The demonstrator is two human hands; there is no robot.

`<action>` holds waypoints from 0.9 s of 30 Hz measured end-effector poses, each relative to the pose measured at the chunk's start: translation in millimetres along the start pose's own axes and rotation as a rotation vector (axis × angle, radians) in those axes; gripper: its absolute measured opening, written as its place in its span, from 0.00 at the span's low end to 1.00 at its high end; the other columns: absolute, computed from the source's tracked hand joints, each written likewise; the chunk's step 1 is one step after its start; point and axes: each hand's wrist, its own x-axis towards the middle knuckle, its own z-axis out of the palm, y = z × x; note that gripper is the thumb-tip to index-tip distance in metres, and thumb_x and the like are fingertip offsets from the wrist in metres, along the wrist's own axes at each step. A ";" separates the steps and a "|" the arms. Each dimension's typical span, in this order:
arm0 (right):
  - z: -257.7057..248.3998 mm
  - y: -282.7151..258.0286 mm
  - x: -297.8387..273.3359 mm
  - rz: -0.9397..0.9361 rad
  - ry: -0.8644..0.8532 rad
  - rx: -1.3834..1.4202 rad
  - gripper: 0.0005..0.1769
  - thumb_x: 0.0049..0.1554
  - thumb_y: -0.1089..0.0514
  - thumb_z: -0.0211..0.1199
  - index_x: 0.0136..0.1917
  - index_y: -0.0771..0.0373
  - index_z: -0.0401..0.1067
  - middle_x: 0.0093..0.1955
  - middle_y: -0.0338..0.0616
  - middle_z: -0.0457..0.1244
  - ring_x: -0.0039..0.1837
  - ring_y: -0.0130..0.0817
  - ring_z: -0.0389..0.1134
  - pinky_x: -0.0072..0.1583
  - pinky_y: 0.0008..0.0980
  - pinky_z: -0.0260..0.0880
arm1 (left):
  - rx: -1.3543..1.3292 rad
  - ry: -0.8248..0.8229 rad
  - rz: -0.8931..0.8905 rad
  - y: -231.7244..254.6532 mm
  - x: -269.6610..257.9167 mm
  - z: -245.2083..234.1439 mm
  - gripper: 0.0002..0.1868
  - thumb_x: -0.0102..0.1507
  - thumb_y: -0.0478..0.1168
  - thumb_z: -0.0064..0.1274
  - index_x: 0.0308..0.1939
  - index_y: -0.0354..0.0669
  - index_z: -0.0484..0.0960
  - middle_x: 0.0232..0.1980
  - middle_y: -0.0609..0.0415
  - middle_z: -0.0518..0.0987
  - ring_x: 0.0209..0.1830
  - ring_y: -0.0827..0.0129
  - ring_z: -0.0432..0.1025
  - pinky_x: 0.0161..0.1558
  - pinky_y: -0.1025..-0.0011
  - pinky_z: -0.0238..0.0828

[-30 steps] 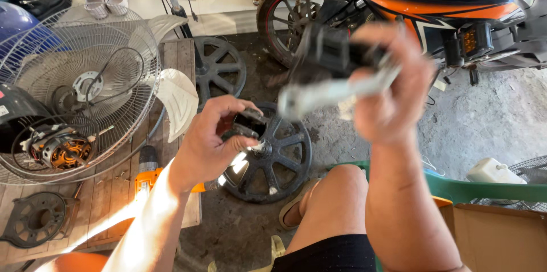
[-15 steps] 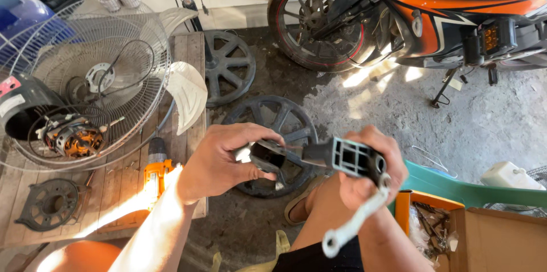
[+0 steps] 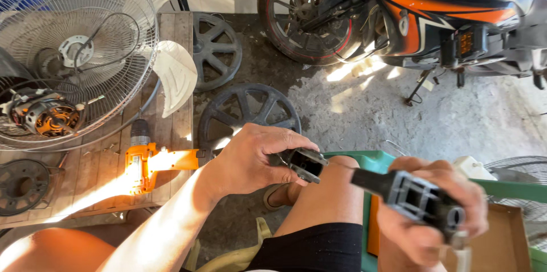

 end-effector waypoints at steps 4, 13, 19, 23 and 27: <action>0.4 0.4 22.6 0.008 -0.158 -0.064 0.28 0.62 0.35 0.61 0.49 0.64 0.69 0.38 0.39 0.63 0.30 0.25 0.64 0.33 0.26 0.63 | -0.011 0.039 0.033 -4.0 0.7 3.6 0.29 0.53 0.47 0.71 0.56 0.44 0.83 0.50 0.53 0.86 0.48 0.60 0.83 0.49 0.69 0.79; 24.6 -4.0 63.0 -0.050 -0.460 -0.220 0.16 0.55 0.51 0.68 0.48 0.65 0.70 0.31 0.40 0.61 0.31 0.29 0.65 0.33 0.30 0.63 | 0.040 0.130 0.034 -20.8 10.2 -2.4 0.30 0.51 0.44 0.73 0.55 0.41 0.82 0.44 0.48 0.85 0.42 0.56 0.80 0.43 0.66 0.76; 55.1 19.2 82.6 -0.002 -0.624 -0.231 0.21 0.55 0.49 0.72 0.50 0.67 0.72 0.39 0.45 0.64 0.38 0.39 0.68 0.41 0.37 0.67 | -0.093 0.179 -0.131 -41.2 25.5 -12.3 0.20 0.52 0.41 0.73 0.44 0.38 0.84 0.35 0.50 0.83 0.32 0.71 0.73 0.36 0.70 0.72; 74.7 39.7 84.9 -0.012 -0.536 -0.184 0.20 0.56 0.47 0.71 0.49 0.66 0.72 0.39 0.45 0.64 0.39 0.39 0.68 0.43 0.36 0.68 | -0.053 0.215 -0.213 -47.6 39.4 -16.6 0.19 0.52 0.40 0.74 0.40 0.37 0.83 0.31 0.50 0.79 0.29 0.73 0.69 0.33 0.69 0.68; 87.2 48.6 87.3 -0.055 -0.365 -0.109 0.21 0.58 0.47 0.68 0.53 0.68 0.72 0.44 0.48 0.66 0.43 0.39 0.70 0.48 0.34 0.70 | -0.043 0.273 -0.153 -54.8 42.2 -17.1 0.23 0.49 0.39 0.74 0.45 0.38 0.83 0.31 0.51 0.79 0.28 0.73 0.68 0.34 0.68 0.68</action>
